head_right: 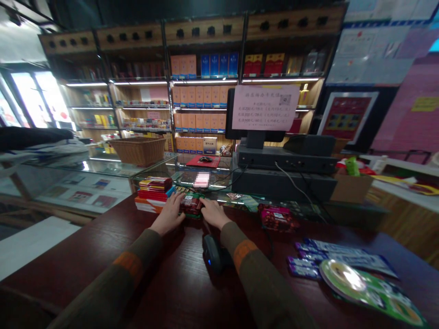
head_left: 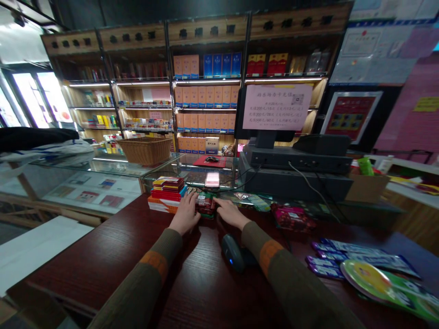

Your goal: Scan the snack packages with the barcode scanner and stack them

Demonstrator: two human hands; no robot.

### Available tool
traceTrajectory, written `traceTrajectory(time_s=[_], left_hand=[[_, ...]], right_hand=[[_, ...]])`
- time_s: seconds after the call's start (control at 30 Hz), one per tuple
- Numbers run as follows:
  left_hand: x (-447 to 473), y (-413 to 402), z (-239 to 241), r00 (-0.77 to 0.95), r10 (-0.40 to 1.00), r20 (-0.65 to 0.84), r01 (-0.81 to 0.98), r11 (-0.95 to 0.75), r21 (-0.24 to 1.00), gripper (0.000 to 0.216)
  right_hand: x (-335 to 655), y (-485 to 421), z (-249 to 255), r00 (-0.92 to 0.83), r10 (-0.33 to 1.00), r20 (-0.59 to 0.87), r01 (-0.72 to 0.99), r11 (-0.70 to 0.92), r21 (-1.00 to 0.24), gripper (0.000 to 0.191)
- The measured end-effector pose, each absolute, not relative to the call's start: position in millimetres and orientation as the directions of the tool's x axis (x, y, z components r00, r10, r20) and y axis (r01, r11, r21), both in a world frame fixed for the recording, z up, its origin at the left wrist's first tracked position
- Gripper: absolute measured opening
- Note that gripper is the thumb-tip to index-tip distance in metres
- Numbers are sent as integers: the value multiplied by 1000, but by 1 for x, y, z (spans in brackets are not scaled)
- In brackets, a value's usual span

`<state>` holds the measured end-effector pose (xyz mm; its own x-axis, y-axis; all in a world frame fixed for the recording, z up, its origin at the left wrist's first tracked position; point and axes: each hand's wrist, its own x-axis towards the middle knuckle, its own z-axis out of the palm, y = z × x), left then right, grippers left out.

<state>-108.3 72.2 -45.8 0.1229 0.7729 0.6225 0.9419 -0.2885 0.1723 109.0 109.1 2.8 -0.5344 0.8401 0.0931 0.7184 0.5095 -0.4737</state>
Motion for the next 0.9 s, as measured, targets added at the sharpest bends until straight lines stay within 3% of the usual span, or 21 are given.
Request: traceTrajectory(time_s=[0.3, 0.9], left_hand=[[-86, 58, -23, 146, 768, 624, 935, -312, 165, 65], [9, 49, 21, 238, 880, 411, 914, -346, 212, 50]], right_hand=[[132, 94, 11, -515, 843, 155, 710, 521, -474, 64], [242, 78, 18, -327, 934, 146, 819, 357, -449, 63]])
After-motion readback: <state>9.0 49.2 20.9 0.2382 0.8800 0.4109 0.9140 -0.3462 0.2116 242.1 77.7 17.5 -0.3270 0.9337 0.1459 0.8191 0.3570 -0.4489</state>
